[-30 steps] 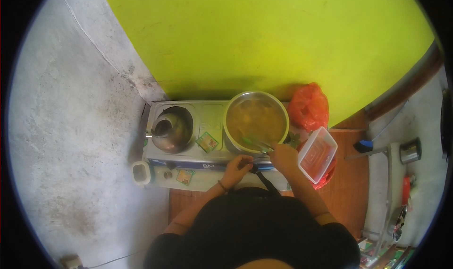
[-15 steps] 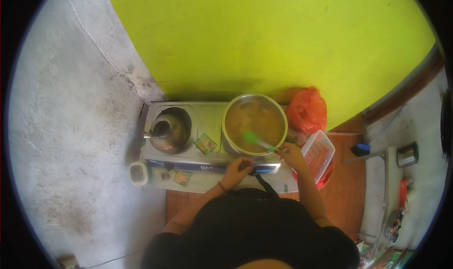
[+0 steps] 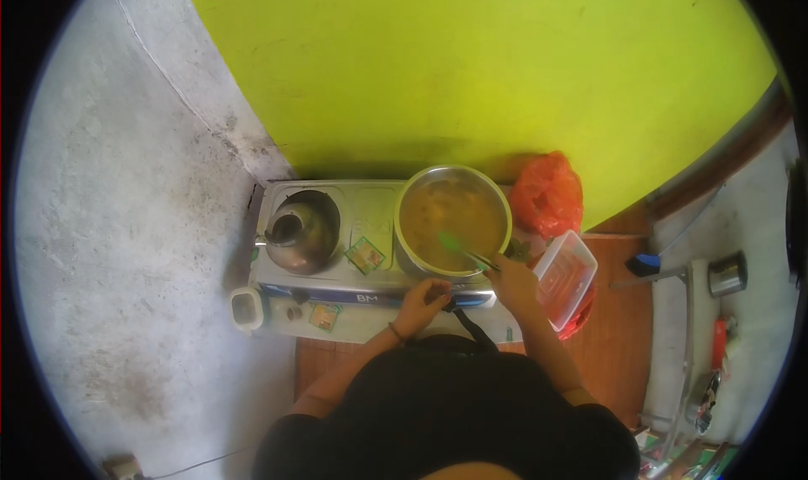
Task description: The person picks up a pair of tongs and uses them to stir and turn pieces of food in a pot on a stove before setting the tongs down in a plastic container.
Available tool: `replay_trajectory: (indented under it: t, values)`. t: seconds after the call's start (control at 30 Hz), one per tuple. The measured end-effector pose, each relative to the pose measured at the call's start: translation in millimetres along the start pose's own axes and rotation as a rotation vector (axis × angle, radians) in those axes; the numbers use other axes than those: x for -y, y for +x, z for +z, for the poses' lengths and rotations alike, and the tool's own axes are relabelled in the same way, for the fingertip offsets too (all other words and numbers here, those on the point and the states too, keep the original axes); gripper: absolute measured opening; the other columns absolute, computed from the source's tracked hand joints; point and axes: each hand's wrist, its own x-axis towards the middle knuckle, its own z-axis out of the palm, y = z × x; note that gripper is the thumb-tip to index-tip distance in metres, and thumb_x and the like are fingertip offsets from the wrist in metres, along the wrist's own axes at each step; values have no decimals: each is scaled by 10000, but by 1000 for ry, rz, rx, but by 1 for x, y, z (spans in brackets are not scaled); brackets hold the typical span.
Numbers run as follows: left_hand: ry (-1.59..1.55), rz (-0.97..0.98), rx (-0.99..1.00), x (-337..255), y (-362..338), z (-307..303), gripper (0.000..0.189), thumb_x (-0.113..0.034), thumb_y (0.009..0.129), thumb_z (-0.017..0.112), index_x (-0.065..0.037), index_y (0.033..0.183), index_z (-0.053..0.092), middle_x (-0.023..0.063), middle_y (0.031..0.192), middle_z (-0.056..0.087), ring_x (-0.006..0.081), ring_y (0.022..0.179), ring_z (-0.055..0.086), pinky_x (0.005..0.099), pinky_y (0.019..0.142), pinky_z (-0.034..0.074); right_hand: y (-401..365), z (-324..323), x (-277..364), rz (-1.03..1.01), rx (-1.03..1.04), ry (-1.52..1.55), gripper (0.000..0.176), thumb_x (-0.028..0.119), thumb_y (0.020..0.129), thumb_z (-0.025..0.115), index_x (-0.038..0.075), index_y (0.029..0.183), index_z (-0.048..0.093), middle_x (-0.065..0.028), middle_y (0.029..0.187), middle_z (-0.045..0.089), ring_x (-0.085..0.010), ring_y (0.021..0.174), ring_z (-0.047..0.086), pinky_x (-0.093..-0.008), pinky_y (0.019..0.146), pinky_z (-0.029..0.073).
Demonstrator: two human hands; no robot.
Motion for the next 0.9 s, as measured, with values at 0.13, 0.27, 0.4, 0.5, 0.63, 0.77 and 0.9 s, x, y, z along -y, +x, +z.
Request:
replay_trajectory:
  t: [0.13, 0.27, 0.4, 0.5, 0.63, 0.77, 0.9]
  values:
    - [54, 1, -6, -3, -1, -1, 250, -60, 894, 645, -4, 1127, 577, 67, 1061, 646, 124, 951, 621, 266, 812, 512, 2, -19, 0, -45, -51, -82, 271, 319, 780, 714, 129, 948, 621, -136, 802, 663, -332, 805, 660, -456, 659, 504]
    - [36, -37, 2, -13, -4, -2, 256, -52, 886, 651, -19, 1129, 580, 24, 1053, 629, 75, 913, 596, 232, 806, 481, 1, -65, 1, -145, -71, -190, 284, 307, 748, 739, 126, 934, 622, -122, 794, 664, -319, 772, 663, -444, 640, 505]
    - [32, -35, 1, -7, -1, -2, 258, -53, 887, 649, -19, 1133, 579, 26, 1054, 627, 77, 915, 594, 231, 816, 479, 5, -82, 10, -174, -28, -286, 285, 302, 723, 755, 103, 888, 636, -115, 792, 669, -315, 765, 664, -442, 643, 508]
    - [-11, -6, 7, 0, 1, 0, 257, -52, 891, 646, -19, 1136, 577, 29, 1062, 625, 79, 925, 592, 233, 831, 478, 10, -85, 25, -129, 43, -266, 286, 311, 725, 755, 83, 860, 646, -118, 799, 673, -312, 767, 666, -440, 650, 513]
    - [20, -27, 1, 1, 0, -3, 255, -44, 894, 639, -18, 1139, 575, 36, 1071, 621, 84, 943, 592, 243, 849, 479, 19, -63, 21, -139, 101, -304, 303, 328, 744, 744, 65, 865, 654, -130, 788, 674, -313, 772, 667, -438, 655, 516]
    - [56, -20, -10, -2, -2, -5, 250, -36, 893, 636, -17, 1134, 573, 41, 1073, 622, 89, 947, 594, 249, 854, 481, 25, -44, 11, -194, 169, -286, 304, 333, 762, 728, 66, 889, 659, -137, 769, 672, -312, 776, 668, -428, 647, 514]
    - [42, 10, -23, 1, 1, -6, 245, -50, 890, 643, -20, 1124, 580, 44, 1066, 632, 97, 950, 602, 254, 845, 488, 20, -41, 4, -138, 201, -236, 292, 336, 779, 709, 91, 923, 643, -131, 802, 673, -308, 803, 664, -434, 680, 508]
